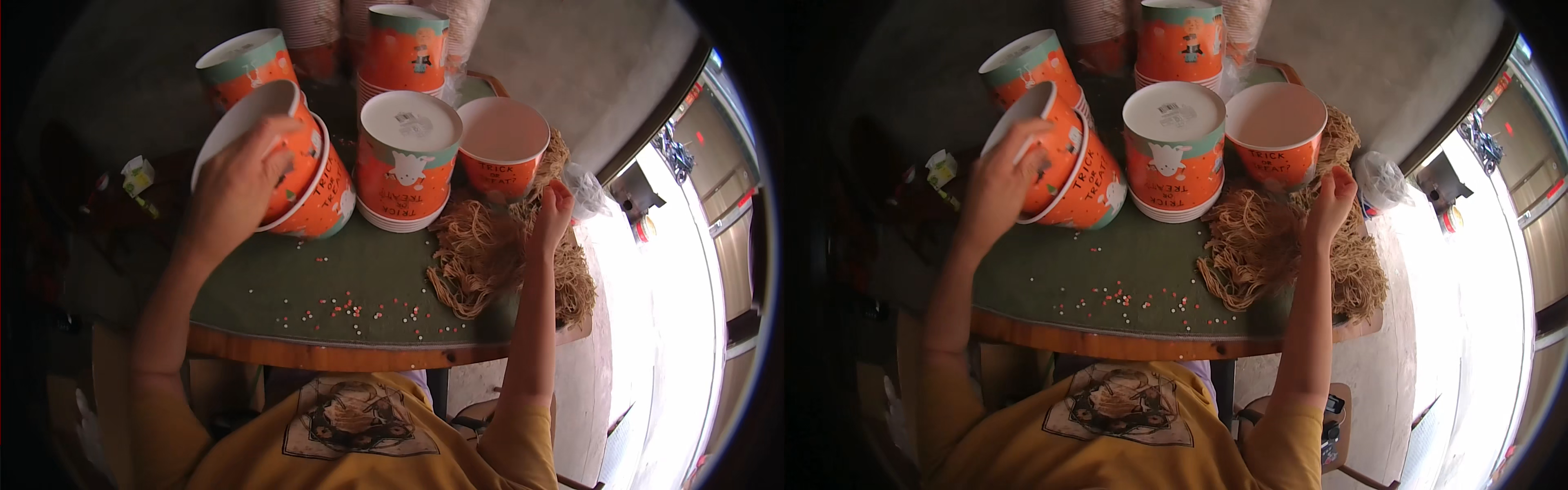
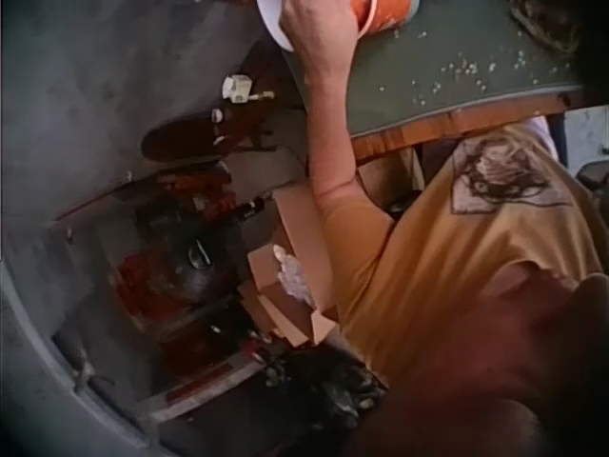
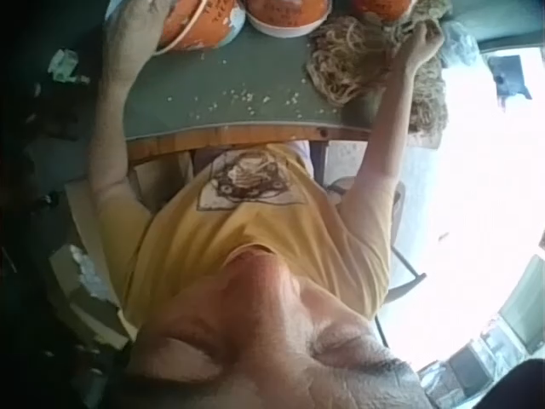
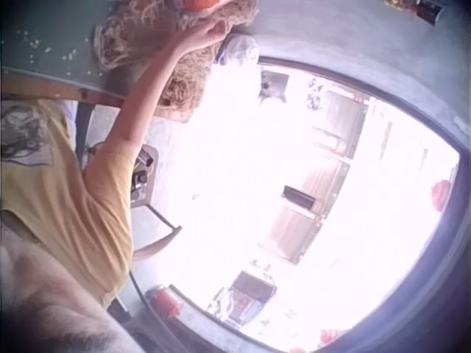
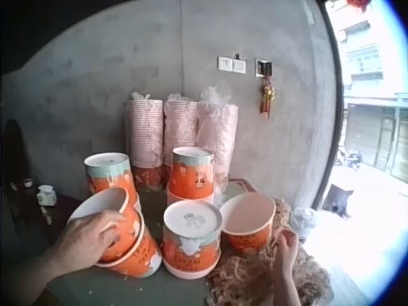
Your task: Tying thin string handles onto small paper buckets.
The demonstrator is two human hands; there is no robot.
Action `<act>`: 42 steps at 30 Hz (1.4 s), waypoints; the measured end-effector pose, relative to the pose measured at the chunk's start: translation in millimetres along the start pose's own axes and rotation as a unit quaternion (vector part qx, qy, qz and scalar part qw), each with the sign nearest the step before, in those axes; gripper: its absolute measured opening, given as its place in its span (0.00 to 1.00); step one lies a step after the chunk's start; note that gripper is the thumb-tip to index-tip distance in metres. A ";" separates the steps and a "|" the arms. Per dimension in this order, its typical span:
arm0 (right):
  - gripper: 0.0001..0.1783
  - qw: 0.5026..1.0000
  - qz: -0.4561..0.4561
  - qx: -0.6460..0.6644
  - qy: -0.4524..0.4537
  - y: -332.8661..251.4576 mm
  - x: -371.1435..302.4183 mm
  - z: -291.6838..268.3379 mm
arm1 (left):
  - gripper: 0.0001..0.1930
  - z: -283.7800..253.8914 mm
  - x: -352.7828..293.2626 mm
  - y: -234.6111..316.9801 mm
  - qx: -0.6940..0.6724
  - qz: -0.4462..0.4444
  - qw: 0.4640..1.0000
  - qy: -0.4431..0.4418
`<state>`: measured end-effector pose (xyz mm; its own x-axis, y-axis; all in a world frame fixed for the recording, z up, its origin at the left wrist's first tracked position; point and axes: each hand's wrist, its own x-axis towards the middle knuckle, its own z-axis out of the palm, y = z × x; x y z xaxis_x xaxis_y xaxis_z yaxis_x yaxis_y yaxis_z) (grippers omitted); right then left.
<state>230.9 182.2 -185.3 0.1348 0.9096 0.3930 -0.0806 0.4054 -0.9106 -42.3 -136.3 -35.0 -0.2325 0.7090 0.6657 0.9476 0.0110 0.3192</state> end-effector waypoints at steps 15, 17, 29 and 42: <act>0.06 0.818 -0.224 -0.393 -0.355 -71.9 -164.8 -30.3 | 0.22 -88.9 -67.7 57.4 -0.034 0.026 0.986 0.161; 0.06 0.811 -0.239 -0.409 -0.344 -71.2 -166.7 -28.5 | 0.16 -113.0 -92.6 59.0 -0.060 -0.006 0.996 -0.071; 0.07 0.786 -0.318 -0.386 -0.363 -69.1 -158.0 -18.0 | 0.20 -121.0 -98.3 89.0 0.028 0.194 0.974 -0.110; 0.30 0.833 -0.171 -0.159 -0.502 -89.3 -200.3 89.5 | 0.20 -77.7 -101.7 80.7 -0.002 0.078 0.964 -0.256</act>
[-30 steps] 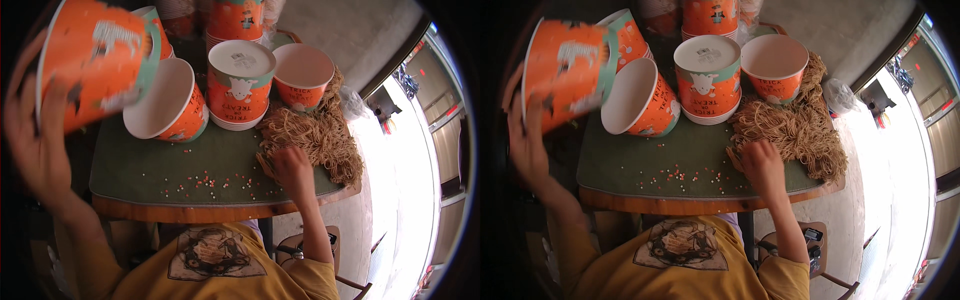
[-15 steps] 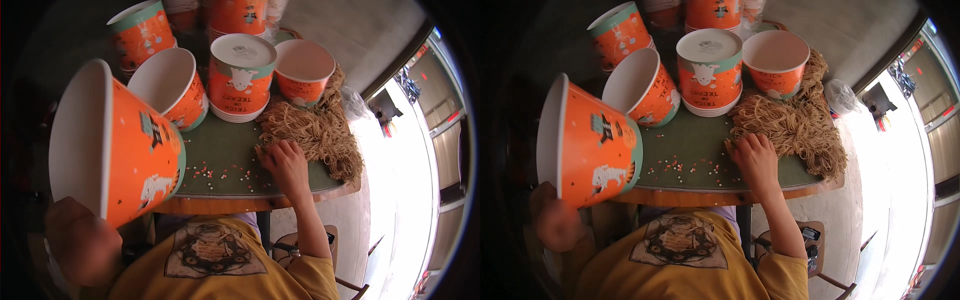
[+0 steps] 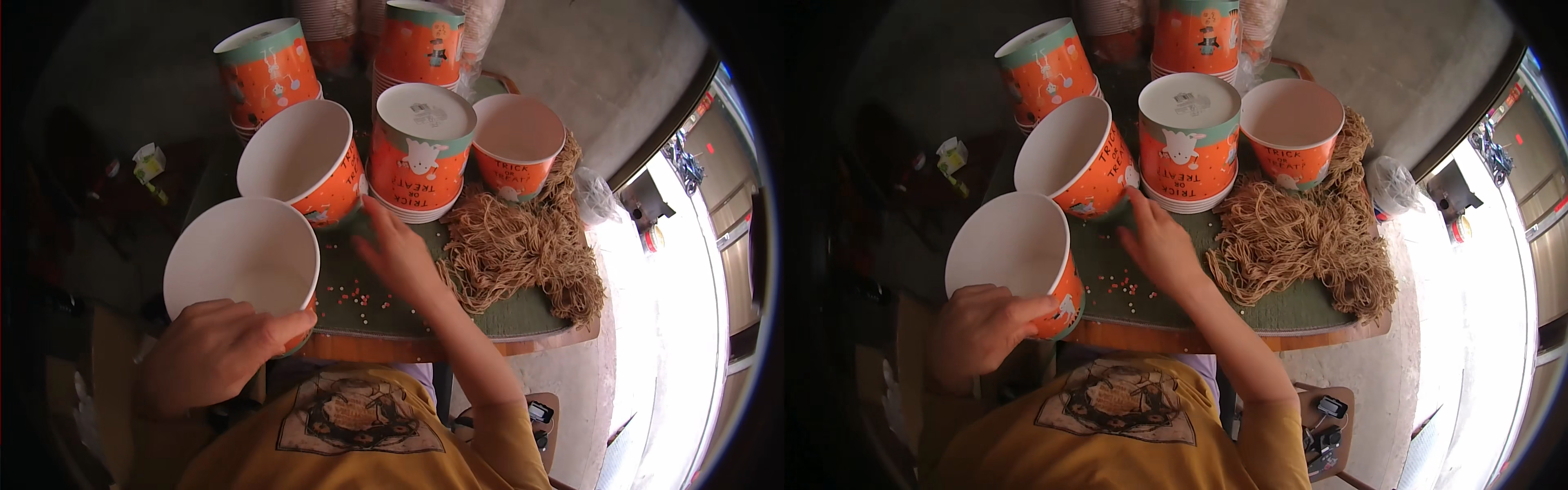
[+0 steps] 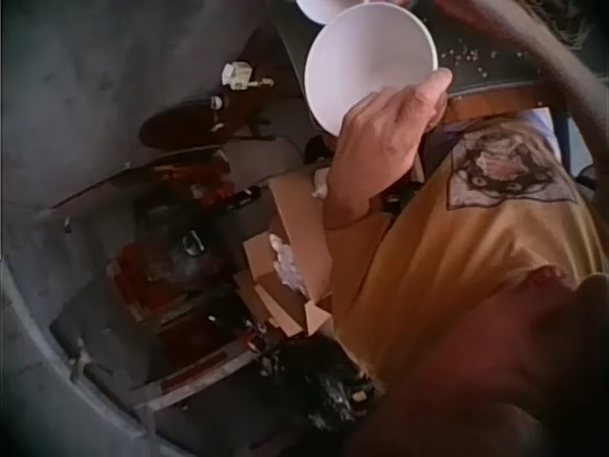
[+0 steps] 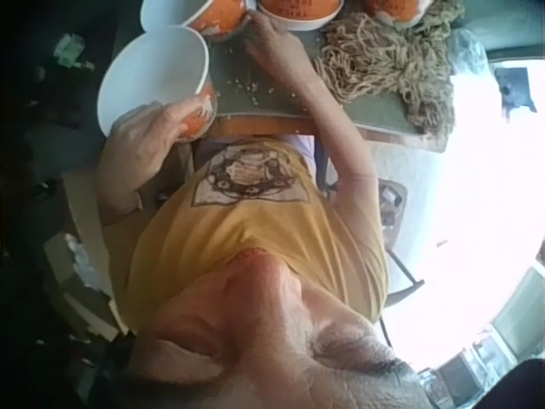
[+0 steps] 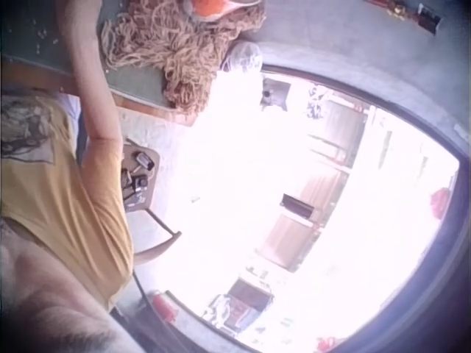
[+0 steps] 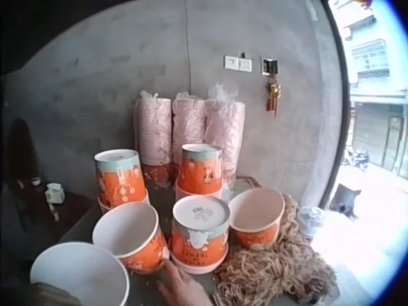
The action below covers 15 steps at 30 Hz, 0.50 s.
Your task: Tying thin string handles onto small paper buckets.
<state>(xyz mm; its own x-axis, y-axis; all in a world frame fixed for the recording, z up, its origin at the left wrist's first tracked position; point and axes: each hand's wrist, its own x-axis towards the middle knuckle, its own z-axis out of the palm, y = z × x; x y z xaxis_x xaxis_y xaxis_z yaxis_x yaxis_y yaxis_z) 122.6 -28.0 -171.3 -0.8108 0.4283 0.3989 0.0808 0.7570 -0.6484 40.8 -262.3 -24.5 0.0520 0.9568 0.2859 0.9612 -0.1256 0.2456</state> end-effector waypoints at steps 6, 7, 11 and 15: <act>0.27 0.998 0.054 0.028 -0.026 18.8 13.6 34.9 | 0.20 -1.0 -4.5 -5.3 0.031 0.007 0.999 -0.023; 0.26 0.999 0.002 -0.001 -0.044 18.8 13.6 34.7 | 0.20 -2.4 -4.5 -5.1 0.025 0.011 0.999 -0.025; 0.22 0.998 -0.031 -0.013 -0.047 13.1 6.6 13.0 | 0.22 -3.0 7.6 0.2 -0.011 0.068 0.996 -0.052; 0.12 0.999 0.038 -0.022 0.003 18.1 -12.9 -34.4 | 0.25 14.4 23.2 4.4 -0.047 0.150 0.986 -0.050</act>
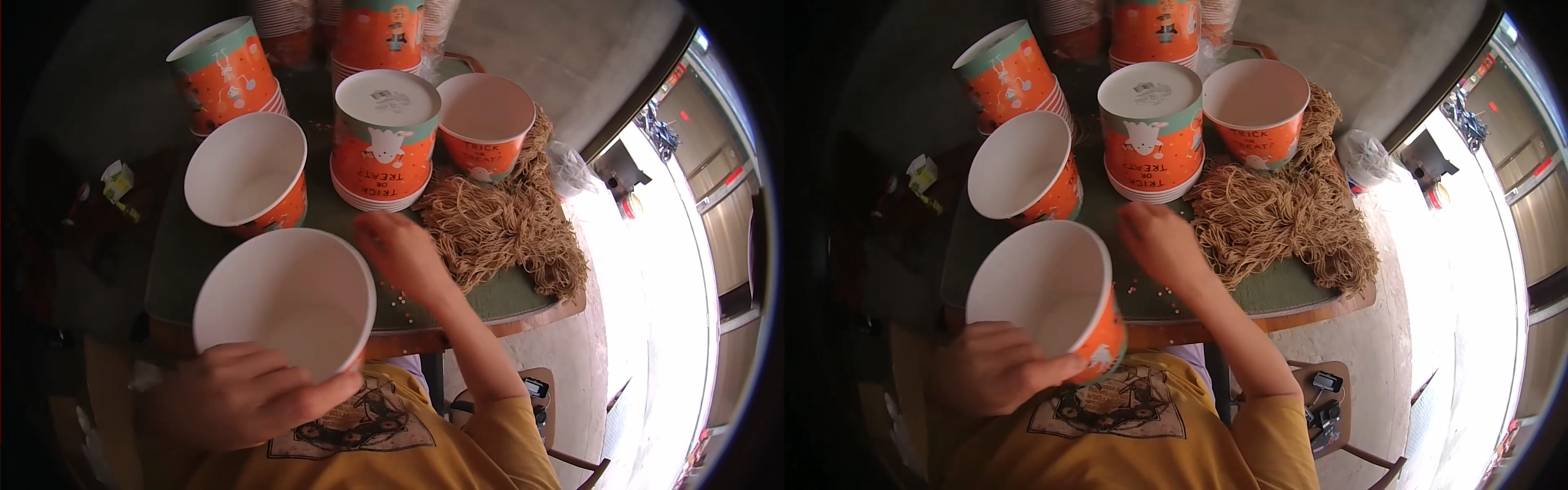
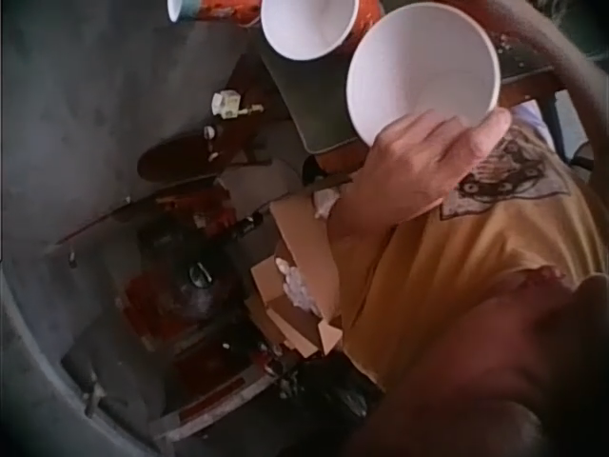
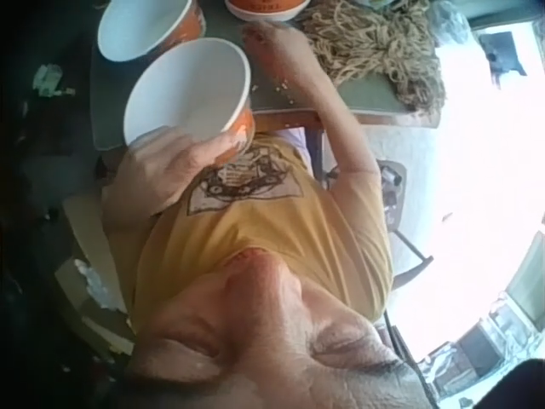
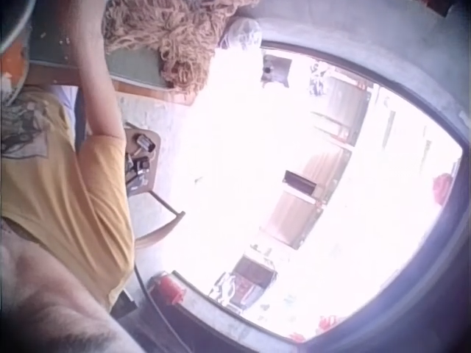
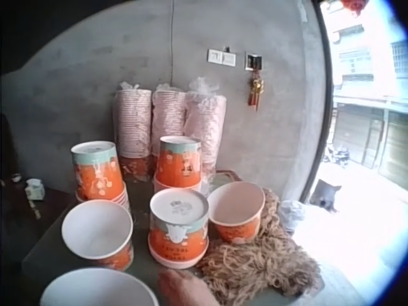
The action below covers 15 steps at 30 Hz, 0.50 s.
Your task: Tying thin string handles onto small paper buckets.
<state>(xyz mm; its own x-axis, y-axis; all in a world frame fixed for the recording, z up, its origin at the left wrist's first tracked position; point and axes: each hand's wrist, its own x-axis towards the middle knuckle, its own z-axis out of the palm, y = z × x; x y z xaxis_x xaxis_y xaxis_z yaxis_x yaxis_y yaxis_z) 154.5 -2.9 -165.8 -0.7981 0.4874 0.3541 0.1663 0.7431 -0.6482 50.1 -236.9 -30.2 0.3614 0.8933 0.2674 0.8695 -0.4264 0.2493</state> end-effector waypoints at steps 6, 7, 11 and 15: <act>0.05 0.973 0.075 -0.101 0.195 33.1 -35.6 -58.7 | 0.29 40.3 44.9 -25.4 0.091 0.009 0.995 0.041; 0.05 0.968 0.088 -0.118 0.205 37.5 -38.9 -63.3 | 0.29 51.8 48.6 -31.7 0.092 0.010 0.995 0.045; 0.04 0.947 0.070 -0.231 0.212 58.0 -44.1 -67.5 | 0.31 64.3 61.6 -33.7 0.111 0.043 0.993 0.023; 0.04 0.938 0.062 -0.284 0.189 56.3 -47.8 -65.5 | 0.29 64.6 63.6 -34.4 0.086 0.028 0.995 0.047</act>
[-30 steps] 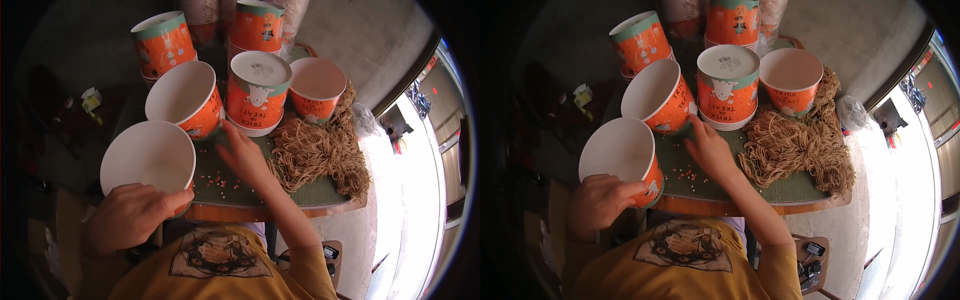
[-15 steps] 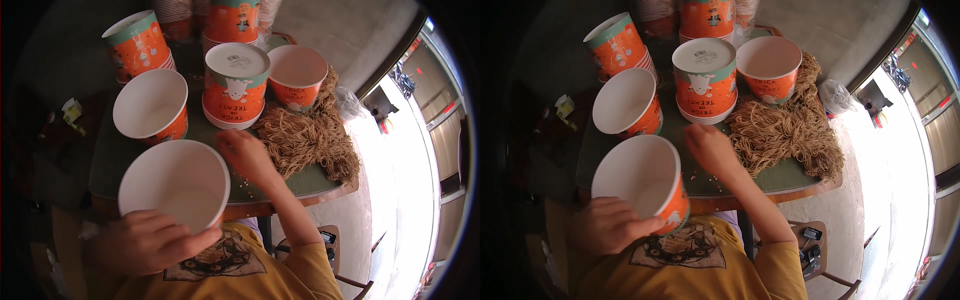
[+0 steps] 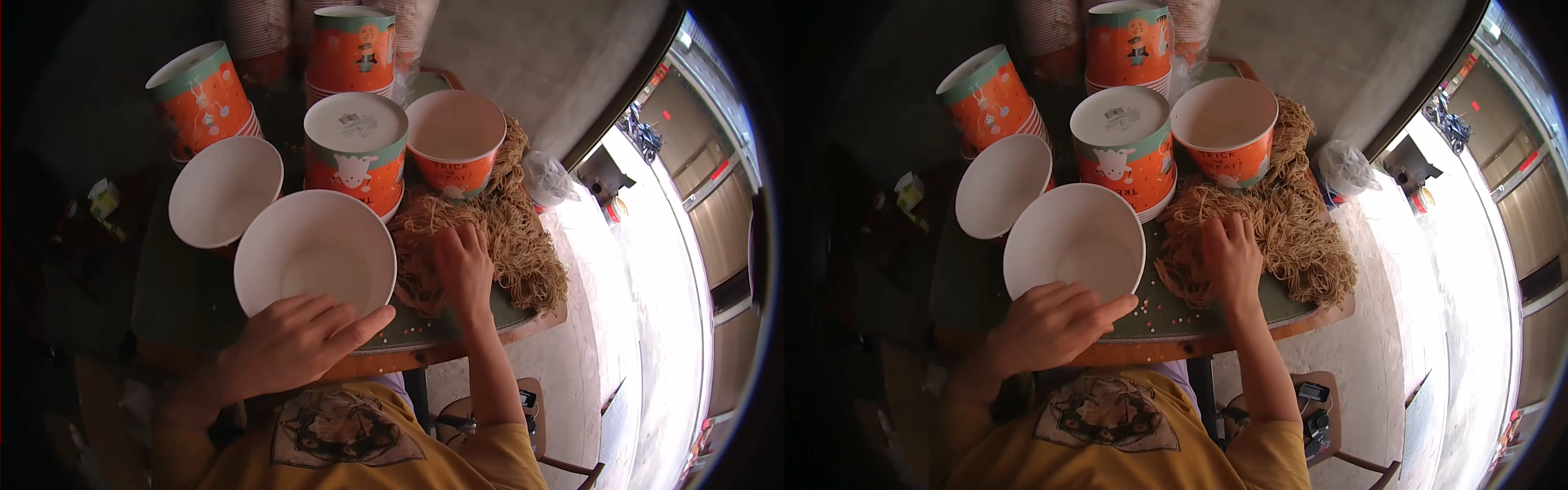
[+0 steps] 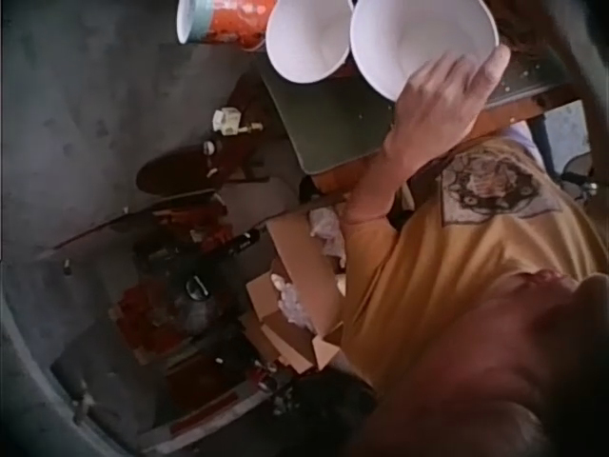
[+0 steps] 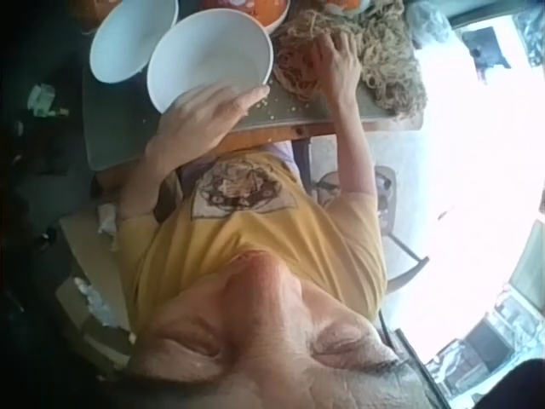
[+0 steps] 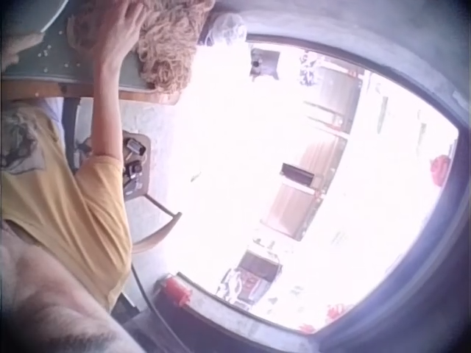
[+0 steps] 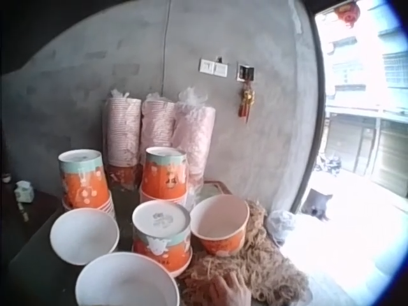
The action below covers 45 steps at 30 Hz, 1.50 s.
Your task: Tying thin string handles onto small paper buckets.
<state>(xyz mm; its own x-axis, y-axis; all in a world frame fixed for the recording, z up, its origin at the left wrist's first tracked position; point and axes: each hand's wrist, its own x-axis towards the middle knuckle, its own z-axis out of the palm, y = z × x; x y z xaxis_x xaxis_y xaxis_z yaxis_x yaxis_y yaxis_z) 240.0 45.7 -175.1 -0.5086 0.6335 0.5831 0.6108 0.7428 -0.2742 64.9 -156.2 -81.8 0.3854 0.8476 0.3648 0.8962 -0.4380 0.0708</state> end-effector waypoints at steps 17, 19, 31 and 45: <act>0.12 0.857 -0.234 0.451 -0.082 -48.4 -5.9 -74.8 | 0.28 7.8 30.3 33.8 -0.200 -0.079 0.965 0.148; 0.13 0.840 -0.210 0.490 -0.099 -46.7 -1.9 -83.8 | 0.30 7.4 36.7 35.1 -0.218 -0.081 0.958 0.170; 0.10 0.858 -0.083 0.497 -0.099 -43.7 -16.5 -88.4 | 0.18 -7.0 19.6 21.4 -0.138 -0.045 0.987 0.066; 0.26 0.870 -0.069 0.462 -0.159 -93.3 6.6 -101.4 | 0.12 -18.3 35.8 -8.1 -0.066 -0.059 0.990 0.113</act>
<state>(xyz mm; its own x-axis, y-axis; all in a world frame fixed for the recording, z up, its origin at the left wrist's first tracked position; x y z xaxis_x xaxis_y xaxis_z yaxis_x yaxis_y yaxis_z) 241.2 -41.4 -68.1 -0.7699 0.4434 0.4589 -0.1433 0.5807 -0.8014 67.4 -127.8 -52.4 0.2067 0.8131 0.5442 0.8896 -0.3878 0.2415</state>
